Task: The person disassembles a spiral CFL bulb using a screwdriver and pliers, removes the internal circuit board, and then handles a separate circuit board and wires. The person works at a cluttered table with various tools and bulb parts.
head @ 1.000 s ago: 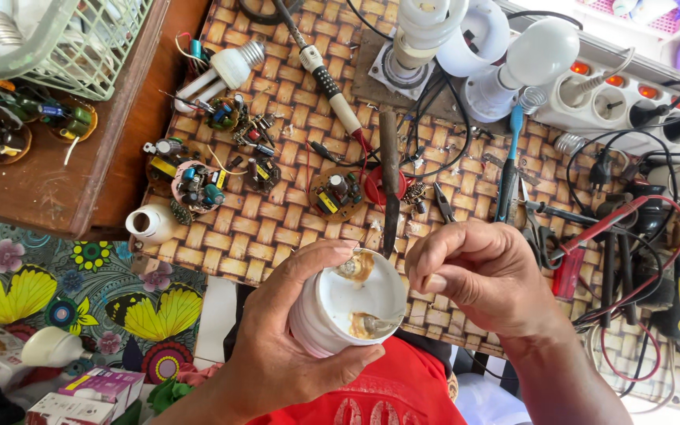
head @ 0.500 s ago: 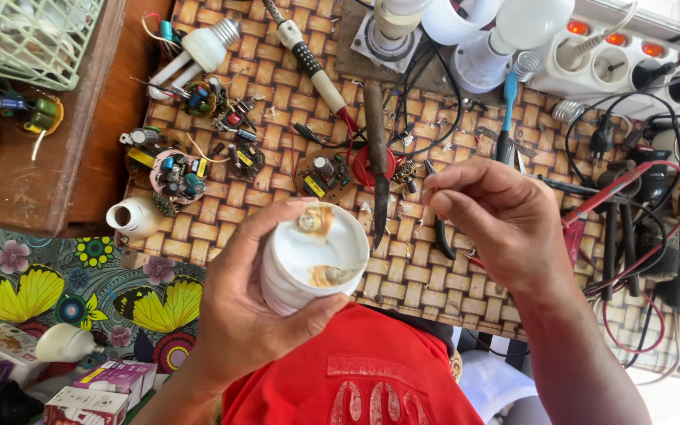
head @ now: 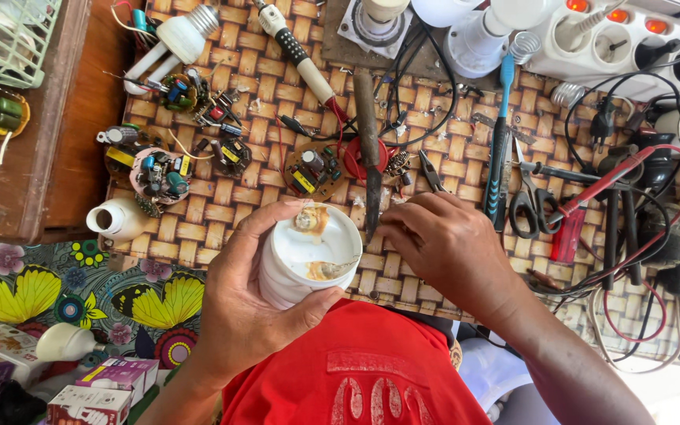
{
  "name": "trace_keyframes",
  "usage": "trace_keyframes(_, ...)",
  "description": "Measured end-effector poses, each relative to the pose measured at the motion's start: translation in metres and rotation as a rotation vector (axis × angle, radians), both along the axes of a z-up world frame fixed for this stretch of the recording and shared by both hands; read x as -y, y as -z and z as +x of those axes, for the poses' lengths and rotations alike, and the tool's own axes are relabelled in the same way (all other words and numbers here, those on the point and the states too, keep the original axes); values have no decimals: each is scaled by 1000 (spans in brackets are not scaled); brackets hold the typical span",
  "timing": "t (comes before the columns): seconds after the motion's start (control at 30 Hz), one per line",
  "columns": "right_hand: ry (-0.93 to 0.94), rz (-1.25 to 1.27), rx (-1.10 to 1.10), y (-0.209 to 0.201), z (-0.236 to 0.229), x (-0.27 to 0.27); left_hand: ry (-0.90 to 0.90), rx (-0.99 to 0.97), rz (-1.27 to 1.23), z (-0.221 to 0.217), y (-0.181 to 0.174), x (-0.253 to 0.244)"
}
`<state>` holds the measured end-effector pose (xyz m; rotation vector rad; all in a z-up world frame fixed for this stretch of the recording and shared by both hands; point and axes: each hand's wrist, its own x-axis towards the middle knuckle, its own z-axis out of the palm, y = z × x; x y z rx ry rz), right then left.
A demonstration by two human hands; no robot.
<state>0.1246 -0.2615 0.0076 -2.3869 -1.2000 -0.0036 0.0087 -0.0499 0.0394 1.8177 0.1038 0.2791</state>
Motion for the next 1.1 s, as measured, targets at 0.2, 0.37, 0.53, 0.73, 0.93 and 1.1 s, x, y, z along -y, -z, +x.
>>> trace_keyframes(0.2, 18, -102, 96, 4, -1, -3, 7, -14, 11, 0, 1, -1)
trace_keyframes(0.37, 69, 65, -197, -16, 3, -3, 13, -15, -46, 0, 1, -2)
trace_keyframes(0.53, 272, 426, -991, -17, 5, 20, 57, -12, -113, -3, -1, -1)
trace_keyframes(0.73, 12, 788, -1314, -11, 1, 23, 64, 3, -21, -4, -2, 3)
trace_keyframes(0.93, -28, 939, -1395, -12, -5, 19, 124, -16, -54, -2, -6, 7)
trace_keyframes(1.1, 65, 922, -1358, -6, -5, 25, 130, -80, -50, -1, -7, 10)
